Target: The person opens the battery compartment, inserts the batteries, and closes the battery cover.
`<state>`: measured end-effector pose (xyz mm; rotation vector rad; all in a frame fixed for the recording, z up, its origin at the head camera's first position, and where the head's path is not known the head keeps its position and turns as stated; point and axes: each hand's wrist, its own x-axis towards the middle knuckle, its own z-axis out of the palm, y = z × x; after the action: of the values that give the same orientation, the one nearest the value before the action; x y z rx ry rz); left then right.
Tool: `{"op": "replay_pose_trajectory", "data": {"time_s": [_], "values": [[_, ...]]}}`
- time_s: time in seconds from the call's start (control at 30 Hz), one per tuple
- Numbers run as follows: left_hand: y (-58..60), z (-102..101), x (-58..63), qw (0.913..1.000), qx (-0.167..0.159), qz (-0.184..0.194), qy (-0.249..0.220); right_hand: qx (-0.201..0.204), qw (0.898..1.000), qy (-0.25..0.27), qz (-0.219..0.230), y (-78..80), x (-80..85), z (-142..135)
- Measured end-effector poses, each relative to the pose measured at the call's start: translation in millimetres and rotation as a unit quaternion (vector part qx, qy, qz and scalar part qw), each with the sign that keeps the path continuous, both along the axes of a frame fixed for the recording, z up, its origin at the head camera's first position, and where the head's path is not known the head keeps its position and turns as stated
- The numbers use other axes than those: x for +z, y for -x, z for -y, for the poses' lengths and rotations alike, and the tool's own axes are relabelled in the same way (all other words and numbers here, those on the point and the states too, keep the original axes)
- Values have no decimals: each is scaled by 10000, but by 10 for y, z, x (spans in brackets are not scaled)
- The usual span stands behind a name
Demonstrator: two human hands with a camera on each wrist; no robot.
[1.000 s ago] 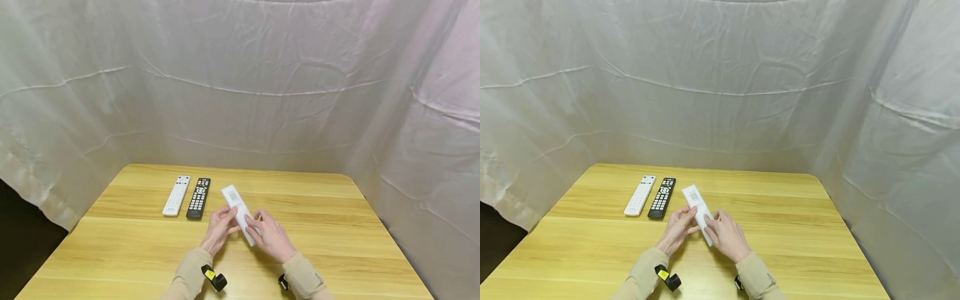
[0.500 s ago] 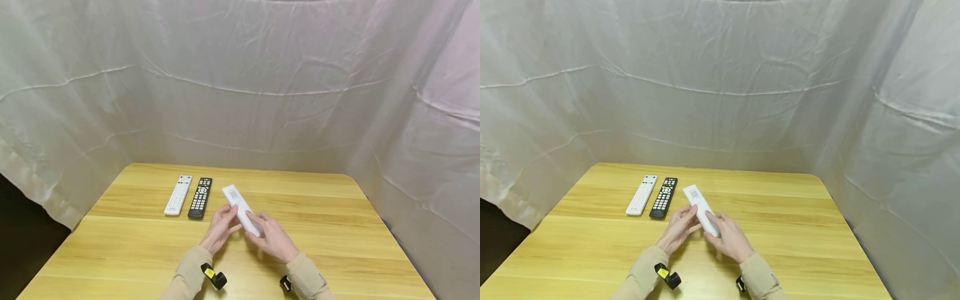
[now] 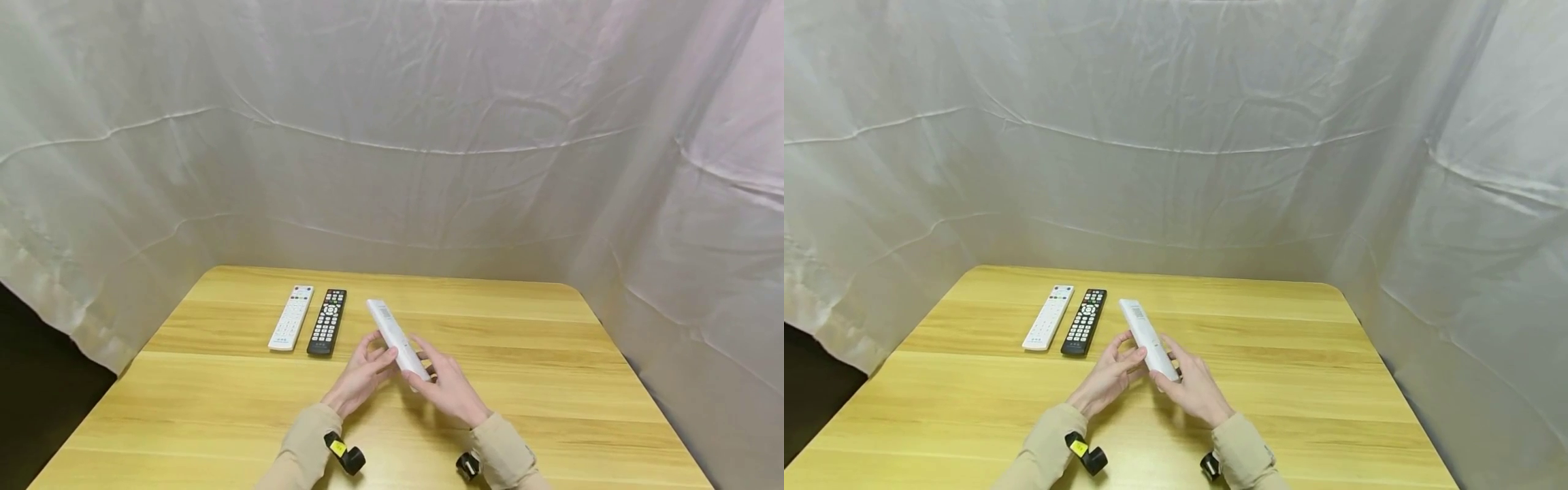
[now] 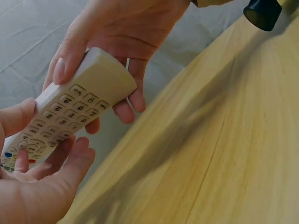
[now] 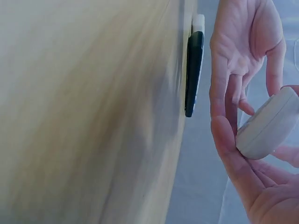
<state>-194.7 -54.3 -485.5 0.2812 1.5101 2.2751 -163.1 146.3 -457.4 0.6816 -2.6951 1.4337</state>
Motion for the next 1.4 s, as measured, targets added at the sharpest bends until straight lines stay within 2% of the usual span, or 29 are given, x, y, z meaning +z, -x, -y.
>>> {"op": "replay_pose_trajectory", "data": {"time_s": [0.2, 0.37, 0.57, 0.63, 0.7, 0.77, 0.83, 0.97, 1.07, 1.27, 1.33, 1.4], "values": [[9, -19, 5, 9994, 261, -92, 198, 176, 9997, 23, 166, -5, 11, 1], [43, -13, 35, 9932, 778, -357, 784, 19, 9997, -156, 173, 4, 14, -28], [106, 3, 66, 9753, 1475, -545, 1549, -98, 9992, -377, 127, 24, 12, -108], [128, 13, 70, 9660, 1700, -718, 1813, -90, 9990, -431, 53, 32, 12, -132], [150, 27, 74, 9527, 1924, -945, 2154, -94, 9988, -488, -28, 40, 11, -152], [173, 44, 73, 9337, 2138, -1199, 2611, -121, 9984, -548, -65, 50, 2, -173], [204, 61, 71, 9078, 2317, -1461, 3177, -142, 9981, -589, -75, 59, -5, -193], [290, 80, 66, 8379, 2578, -2087, 4336, -119, 9979, -638, -50, 68, -9, -236], [354, 82, 70, 7862, 2630, -2501, 5002, -78, 9976, -682, -48, 69, -5, -258], [447, 62, 88, 6972, 2328, -3003, 6079, -91, 9972, -744, -6, 62, -1, -278], [467, 47, 103, 6763, 2215, -2995, 6355, -86, 9971, -758, 20, 58, -1, -282], [488, 32, 115, 6626, 2117, -2952, 6550, -83, 9968, -794, 50, 58, -1, -287]]}}
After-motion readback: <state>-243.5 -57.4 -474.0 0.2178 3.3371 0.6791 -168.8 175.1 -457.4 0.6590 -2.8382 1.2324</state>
